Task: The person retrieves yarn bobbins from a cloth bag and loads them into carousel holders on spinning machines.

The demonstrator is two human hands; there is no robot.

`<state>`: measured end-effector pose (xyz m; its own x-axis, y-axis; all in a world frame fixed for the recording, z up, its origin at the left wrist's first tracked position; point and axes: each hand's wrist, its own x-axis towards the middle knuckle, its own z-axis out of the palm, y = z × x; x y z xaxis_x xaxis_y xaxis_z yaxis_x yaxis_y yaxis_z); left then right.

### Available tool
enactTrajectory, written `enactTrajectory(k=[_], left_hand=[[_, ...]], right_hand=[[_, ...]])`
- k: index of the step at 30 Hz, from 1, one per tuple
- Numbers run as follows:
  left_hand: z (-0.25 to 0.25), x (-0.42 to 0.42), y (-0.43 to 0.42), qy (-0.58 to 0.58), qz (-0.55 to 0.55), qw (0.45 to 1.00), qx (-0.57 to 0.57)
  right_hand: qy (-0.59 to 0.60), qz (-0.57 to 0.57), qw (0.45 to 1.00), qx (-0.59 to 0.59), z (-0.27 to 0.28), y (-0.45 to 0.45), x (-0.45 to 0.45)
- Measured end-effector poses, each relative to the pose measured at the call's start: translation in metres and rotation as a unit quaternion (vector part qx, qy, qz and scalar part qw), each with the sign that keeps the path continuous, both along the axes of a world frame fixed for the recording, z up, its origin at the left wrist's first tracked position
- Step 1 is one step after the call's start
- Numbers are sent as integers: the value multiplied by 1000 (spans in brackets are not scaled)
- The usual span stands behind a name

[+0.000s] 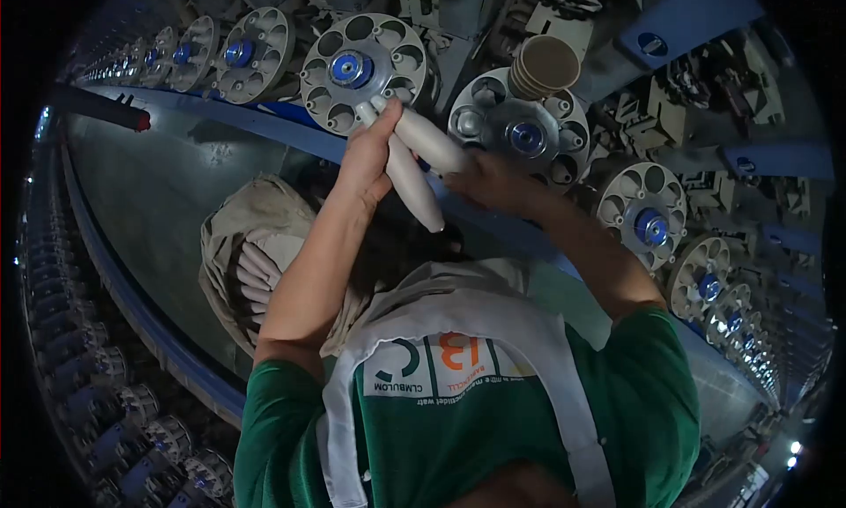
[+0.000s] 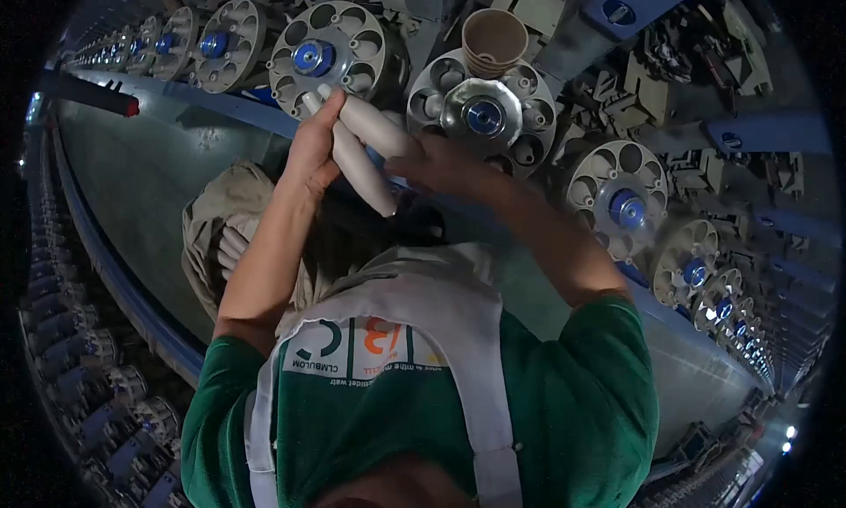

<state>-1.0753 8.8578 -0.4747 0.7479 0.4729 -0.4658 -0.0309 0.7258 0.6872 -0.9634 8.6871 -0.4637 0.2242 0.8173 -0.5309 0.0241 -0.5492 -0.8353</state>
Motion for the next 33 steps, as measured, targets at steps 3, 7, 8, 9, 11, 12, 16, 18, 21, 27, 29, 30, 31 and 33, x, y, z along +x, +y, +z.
enactTrajectory(k=[3, 7, 8, 9, 11, 12, 16, 18, 21, 27, 29, 30, 31, 33], left_hand=[[-23, 5, 26, -16, 35, 998, -49], [-33, 9, 44, -5, 86, 991, -99], [-33, 9, 44, 13, 105, 988, -108], [-36, 8, 42, 12, 96, 989, -113], [-37, 1, 40, -17, 40, 997, -70], [-36, -1, 38, -21, 36, 997, -71], [-41, -8, 25, -59, 17, 995, 76], [-40, -13, 23, -94, -7, 988, 126], [-31, -29, 18, 2, -62, 981, 186], [-17, -42, 3, 42, -101, 944, 310], [-10, -49, -1, -22, -80, 945, 316], [-6, -54, 2, -6, -96, 945, 312], [-2, -61, 8, 9, -112, 945, 307], [6, -69, 9, -21, -122, 954, 273]], right_hand=[[-37, -66, 997, 20, 7, -25, 14], [-311, -246, 900, 183, -52, -82, 56], [-220, -342, 896, 179, -36, -82, 53], [-128, -432, 876, 173, -17, -83, 50], [-156, -469, 846, 200, -15, -81, 47], [-147, -478, 841, 207, -15, -79, 38], [-75, -427, 884, 174, -25, -42, -21], [-109, -311, 937, 114, -32, -23, -55], [-67, -309, 931, 184, -61, 4, -84], [295, -405, 850, 162, -77, 57, -62], [372, -430, 798, 201, -68, 58, -63], [438, -451, 741, 235, -63, 57, -61], [440, -451, 740, 236, -65, 55, -60], [489, -447, 702, 263, -69, 50, -58]])
